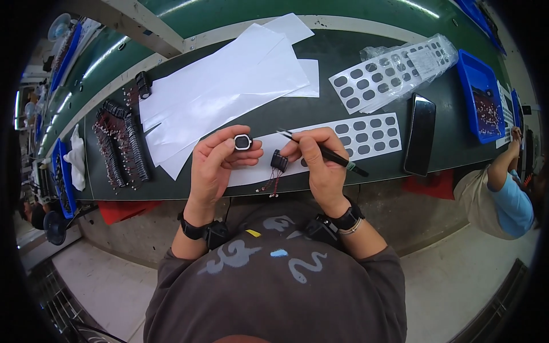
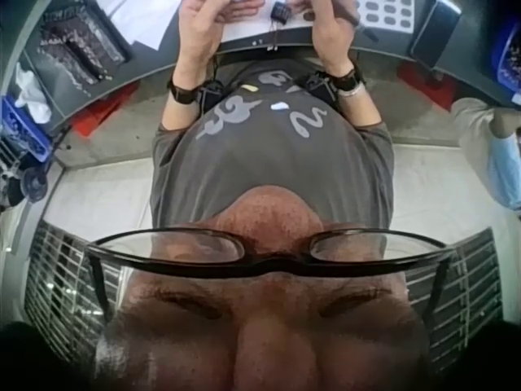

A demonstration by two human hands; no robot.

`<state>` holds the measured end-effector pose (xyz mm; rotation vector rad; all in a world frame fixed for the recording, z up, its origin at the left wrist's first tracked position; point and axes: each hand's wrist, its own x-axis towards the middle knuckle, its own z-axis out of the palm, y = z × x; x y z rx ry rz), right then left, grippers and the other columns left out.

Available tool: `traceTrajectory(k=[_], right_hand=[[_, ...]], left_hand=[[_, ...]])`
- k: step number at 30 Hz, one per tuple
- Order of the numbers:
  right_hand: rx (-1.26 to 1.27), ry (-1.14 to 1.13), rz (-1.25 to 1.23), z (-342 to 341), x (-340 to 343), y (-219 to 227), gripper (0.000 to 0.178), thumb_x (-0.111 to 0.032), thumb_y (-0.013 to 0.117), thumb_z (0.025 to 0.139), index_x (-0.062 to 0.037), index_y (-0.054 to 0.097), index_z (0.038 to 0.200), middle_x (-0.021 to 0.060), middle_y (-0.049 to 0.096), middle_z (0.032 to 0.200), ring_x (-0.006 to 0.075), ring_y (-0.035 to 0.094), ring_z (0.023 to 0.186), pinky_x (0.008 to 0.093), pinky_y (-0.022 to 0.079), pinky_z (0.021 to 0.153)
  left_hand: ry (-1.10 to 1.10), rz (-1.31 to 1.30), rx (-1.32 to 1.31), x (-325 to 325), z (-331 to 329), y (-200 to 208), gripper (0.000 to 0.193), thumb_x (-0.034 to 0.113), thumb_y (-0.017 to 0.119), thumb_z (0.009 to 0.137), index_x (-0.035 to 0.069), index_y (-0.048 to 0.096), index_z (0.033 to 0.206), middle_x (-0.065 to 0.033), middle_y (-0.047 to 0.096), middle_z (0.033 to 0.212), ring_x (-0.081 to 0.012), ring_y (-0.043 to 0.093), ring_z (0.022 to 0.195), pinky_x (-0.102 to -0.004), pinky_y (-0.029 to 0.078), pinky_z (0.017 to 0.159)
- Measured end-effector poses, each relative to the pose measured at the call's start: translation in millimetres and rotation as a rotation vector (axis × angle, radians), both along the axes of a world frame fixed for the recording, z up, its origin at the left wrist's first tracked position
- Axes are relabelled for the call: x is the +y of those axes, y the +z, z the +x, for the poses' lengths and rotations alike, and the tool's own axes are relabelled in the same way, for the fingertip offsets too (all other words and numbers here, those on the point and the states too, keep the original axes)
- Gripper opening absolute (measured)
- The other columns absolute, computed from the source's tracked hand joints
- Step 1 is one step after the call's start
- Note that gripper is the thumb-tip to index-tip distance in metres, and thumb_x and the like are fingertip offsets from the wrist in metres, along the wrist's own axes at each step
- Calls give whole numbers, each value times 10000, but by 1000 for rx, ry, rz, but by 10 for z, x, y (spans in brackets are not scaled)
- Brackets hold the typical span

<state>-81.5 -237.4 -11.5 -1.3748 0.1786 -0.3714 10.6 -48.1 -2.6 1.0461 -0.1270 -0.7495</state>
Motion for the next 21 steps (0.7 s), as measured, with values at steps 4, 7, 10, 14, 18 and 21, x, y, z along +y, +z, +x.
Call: traceTrajectory(k=[4,7,10,14,18,21], right_hand=[[-139,-49,-295,62,5,28,209,-185,535,1010,-3,583,1101,159,679,1031,195,660,934,290,505,819],[-378,-4,-692,135,-10,117,218,-150,550,996,-2,583,1154,181,681,1100,234,655,1019,317,507,870],[-378,194,-1101,202,24,292,247,-85,609,947,-7,581,1179,191,662,1184,273,634,1100,341,493,930],[-384,186,-887,218,-4,34,272,-41,660,899,-15,586,1159,172,638,1239,228,613,1140,323,490,935],[-68,203,-323,167,96,220,291,-2,682,868,-16,586,1142,128,642,1196,173,619,1090,290,490,915],[8,204,-224,239,101,325,292,13,686,861,-15,586,1133,93,636,1134,137,616,1033,265,491,888]], left_hand=[[-2,0,13,-14,-1,31,361,97,486,975,-56,536,1298,-200,687,1076,-246,712,954,-328,594,820],[30,3,-20,-31,-33,36,351,83,467,984,-51,532,1302,-184,682,1085,-241,711,952,-325,590,837],[46,13,-49,-38,-59,10,346,77,460,988,-46,530,1304,-170,679,1092,-236,712,945,-323,588,844],[23,34,-40,-59,-44,48,349,89,466,982,-42,528,1300,-155,675,1099,-230,712,932,-324,592,835],[-16,21,80,-71,5,157,356,115,464,978,-41,521,1293,-147,673,1093,-221,710,925,-325,595,823],[-23,-17,149,-82,20,205,356,126,465,981,-39,514,1292,-142,675,1080,-217,709,923,-324,594,820]])
